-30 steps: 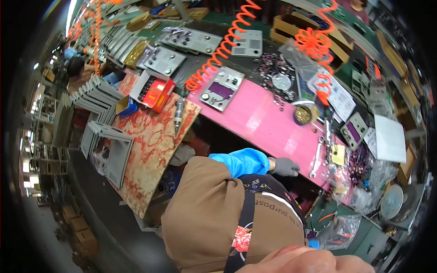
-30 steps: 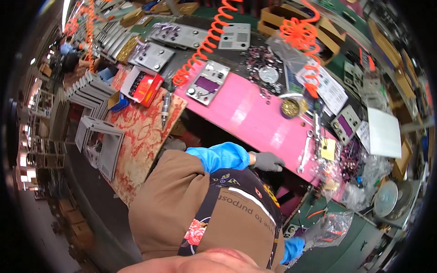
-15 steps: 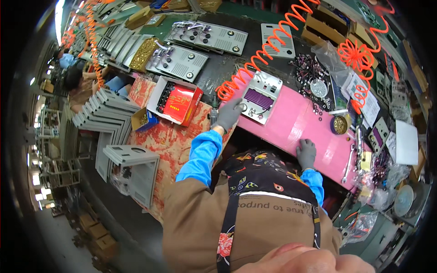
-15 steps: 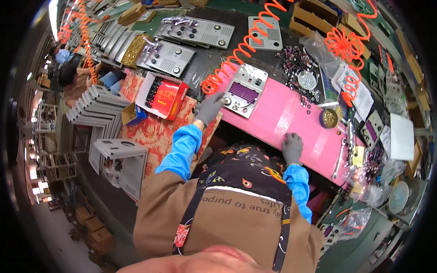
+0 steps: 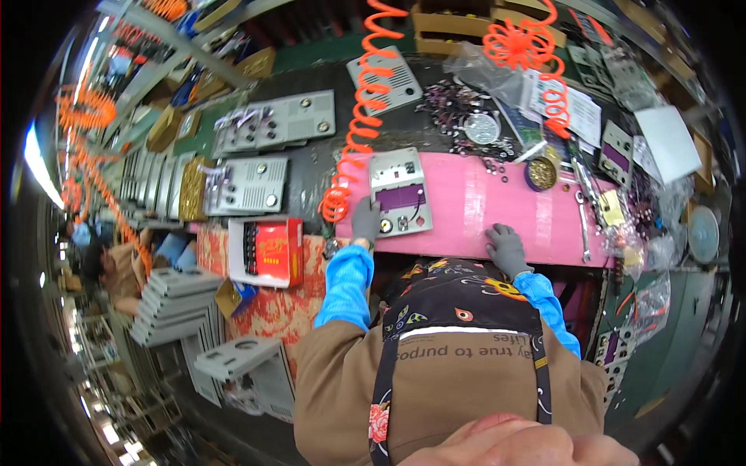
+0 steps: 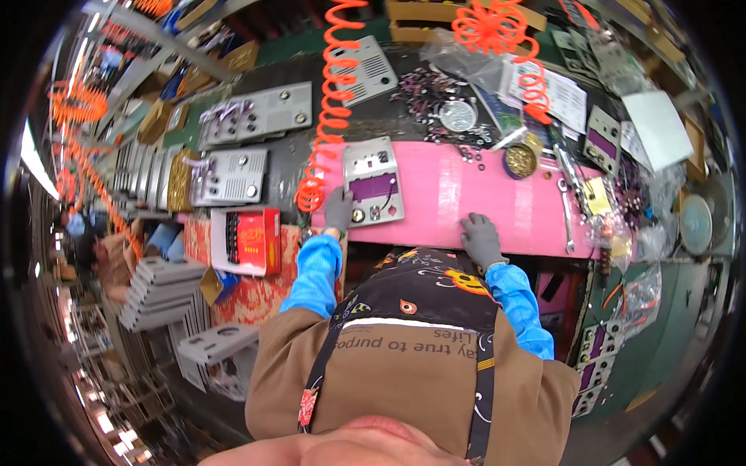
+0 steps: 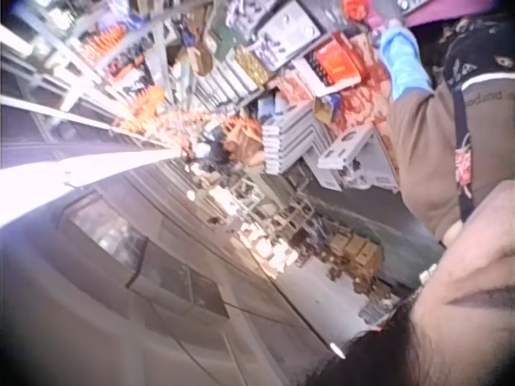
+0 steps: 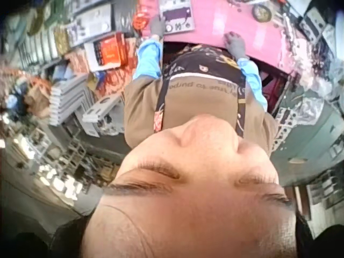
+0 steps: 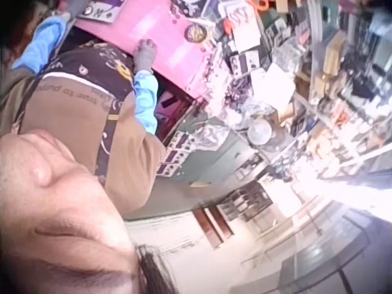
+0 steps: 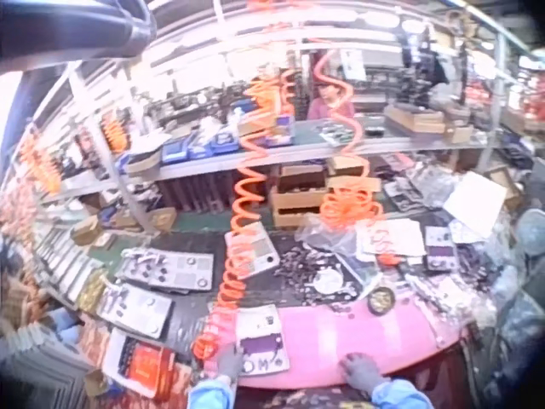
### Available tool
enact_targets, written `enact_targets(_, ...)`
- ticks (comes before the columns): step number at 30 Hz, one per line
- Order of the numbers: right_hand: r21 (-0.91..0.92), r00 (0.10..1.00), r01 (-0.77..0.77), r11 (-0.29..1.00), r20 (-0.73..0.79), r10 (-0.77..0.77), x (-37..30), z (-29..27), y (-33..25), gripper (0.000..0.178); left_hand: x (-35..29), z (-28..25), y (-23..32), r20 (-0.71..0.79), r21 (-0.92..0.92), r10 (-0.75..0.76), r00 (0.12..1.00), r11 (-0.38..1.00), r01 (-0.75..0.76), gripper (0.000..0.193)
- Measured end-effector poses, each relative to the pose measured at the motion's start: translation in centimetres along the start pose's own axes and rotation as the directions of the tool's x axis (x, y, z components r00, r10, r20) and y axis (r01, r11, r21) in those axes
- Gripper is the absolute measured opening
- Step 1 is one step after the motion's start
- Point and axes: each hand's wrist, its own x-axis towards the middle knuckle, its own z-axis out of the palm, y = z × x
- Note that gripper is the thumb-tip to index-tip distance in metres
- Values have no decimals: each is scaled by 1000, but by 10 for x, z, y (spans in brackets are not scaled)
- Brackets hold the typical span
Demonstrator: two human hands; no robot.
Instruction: The person assembles a small electronic device on a pink workbench. They insert a small component into the device, connect a wire, and use a wrench to tighten a knob. The person then uses a screwdriver to secure parts of the device and checks the assembly.
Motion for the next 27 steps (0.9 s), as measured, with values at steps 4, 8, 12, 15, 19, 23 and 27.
enact_targets(4,150,999,-48,988,15,46,1,-13,16,34,-24,32,11,-12,-77,16,1000,997,-17,35)
enact_targets(8,299,995,-94,950,51,83,9,-29,24,32,-38,42,41,-42,1,42,998,999,-42,35)
enact_targets(12,400,994,-100,911,84,72,30,-53,28,31,-33,33,45,-38,-9,13,999,1000,-14,34)
enact_targets(15,429,996,-57,902,91,20,57,-66,33,31,-18,15,49,-132,184,16,991,983,8,34)
enact_targets(19,460,996,12,888,77,-54,100,-75,37,31,14,10,48,-229,207,126,965,975,-78,35)
enact_targets(23,414,994,106,904,-27,-104,153,-76,60,32,47,28,44,-378,256,119,918,967,-20,36)
enact_targets(27,307,978,-76,949,-164,132,245,-130,98,36,58,43,50,-453,273,-29,891,947,170,37)
